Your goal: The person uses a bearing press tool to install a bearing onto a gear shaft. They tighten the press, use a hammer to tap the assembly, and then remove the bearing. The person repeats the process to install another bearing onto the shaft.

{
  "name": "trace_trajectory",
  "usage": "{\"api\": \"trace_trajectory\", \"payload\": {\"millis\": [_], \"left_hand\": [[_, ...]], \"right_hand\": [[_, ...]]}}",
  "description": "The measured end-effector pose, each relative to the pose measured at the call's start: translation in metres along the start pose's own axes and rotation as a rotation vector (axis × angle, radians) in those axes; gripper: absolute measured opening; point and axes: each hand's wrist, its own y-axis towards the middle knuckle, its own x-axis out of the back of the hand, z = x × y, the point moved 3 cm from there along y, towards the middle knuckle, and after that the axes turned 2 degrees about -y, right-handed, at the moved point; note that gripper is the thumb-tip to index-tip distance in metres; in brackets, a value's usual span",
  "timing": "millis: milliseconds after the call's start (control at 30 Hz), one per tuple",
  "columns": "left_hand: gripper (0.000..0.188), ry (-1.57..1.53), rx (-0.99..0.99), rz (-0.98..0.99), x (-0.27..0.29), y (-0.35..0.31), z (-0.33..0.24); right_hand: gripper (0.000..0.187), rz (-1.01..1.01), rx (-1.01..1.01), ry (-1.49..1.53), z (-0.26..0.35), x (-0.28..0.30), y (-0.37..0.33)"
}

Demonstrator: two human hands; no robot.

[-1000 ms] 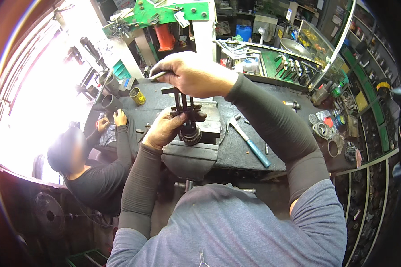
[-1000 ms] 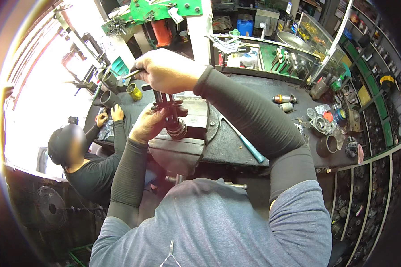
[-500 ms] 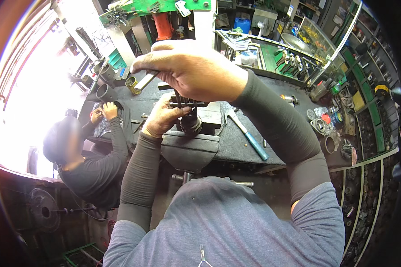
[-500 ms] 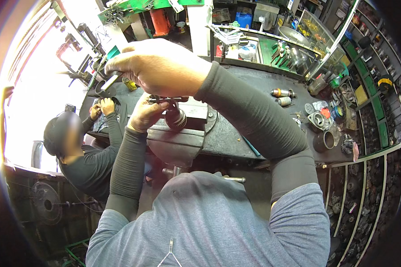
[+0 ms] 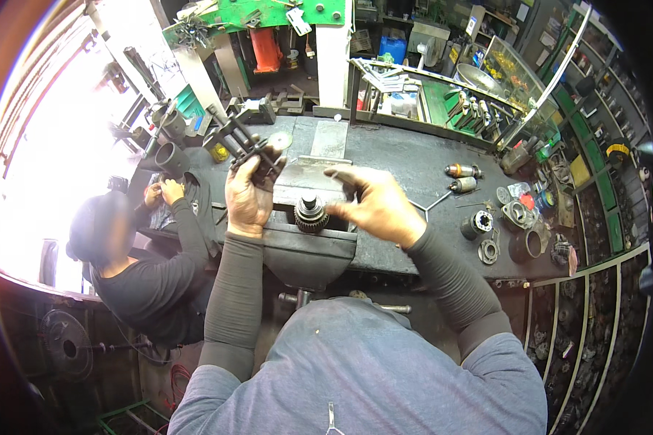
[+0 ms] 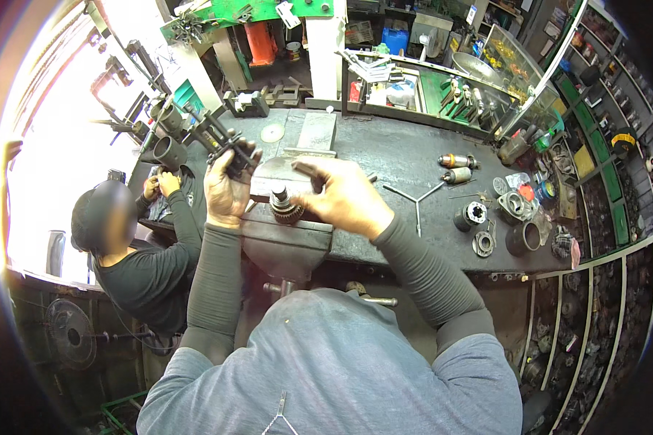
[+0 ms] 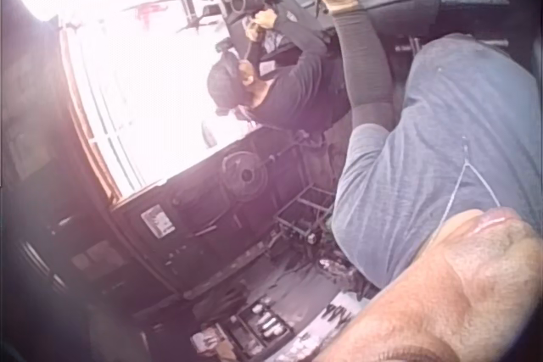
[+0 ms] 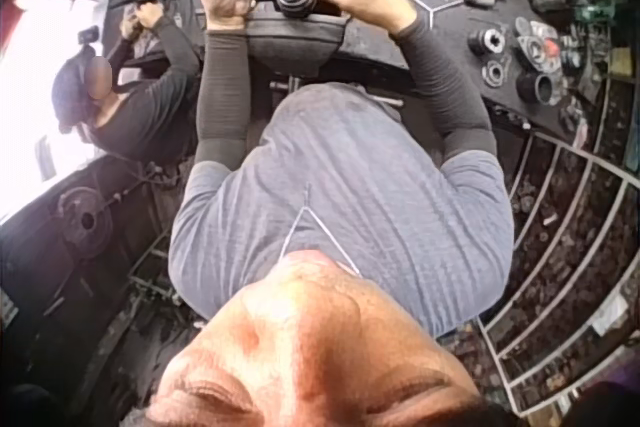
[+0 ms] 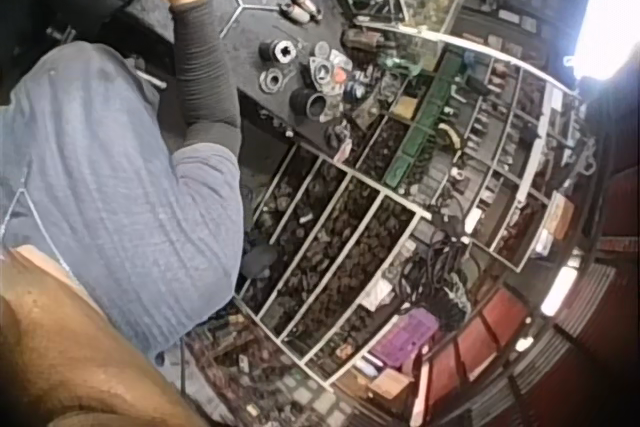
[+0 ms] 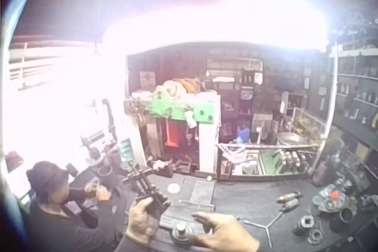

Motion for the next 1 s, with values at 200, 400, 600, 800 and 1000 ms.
{"api": "trace_trajectory", "payload": {"millis": [200,400,600,800,1000], "left_hand": [[0.026,0.281,-0.018,-0.220,0.052,-0.019,-0.024],[0.019,0.627,0.086,-0.402,0.125,-0.051,-0.033],[0.026,1.263,0.177,-0.599,0.236,-0.077,-0.027],[0.048,1.813,0.069,-0.425,0.250,-0.066,0.018],[0.057,1.973,0.186,-0.230,0.247,-0.055,0.023]], "right_hand": [[0.048,-0.022,0.237,-0.107,0.004,-0.040,0.015],[0.032,0.130,0.293,-0.132,0.008,-0.039,0.033],[0.057,0.225,-0.105,-0.061,0.024,-0.017,0.035],[0.028,-0.053,-0.662,-0.217,-0.081,0.016,-0.032],[0.039,-0.035,-1.038,-0.324,-0.151,-0.014,-0.133]]}}
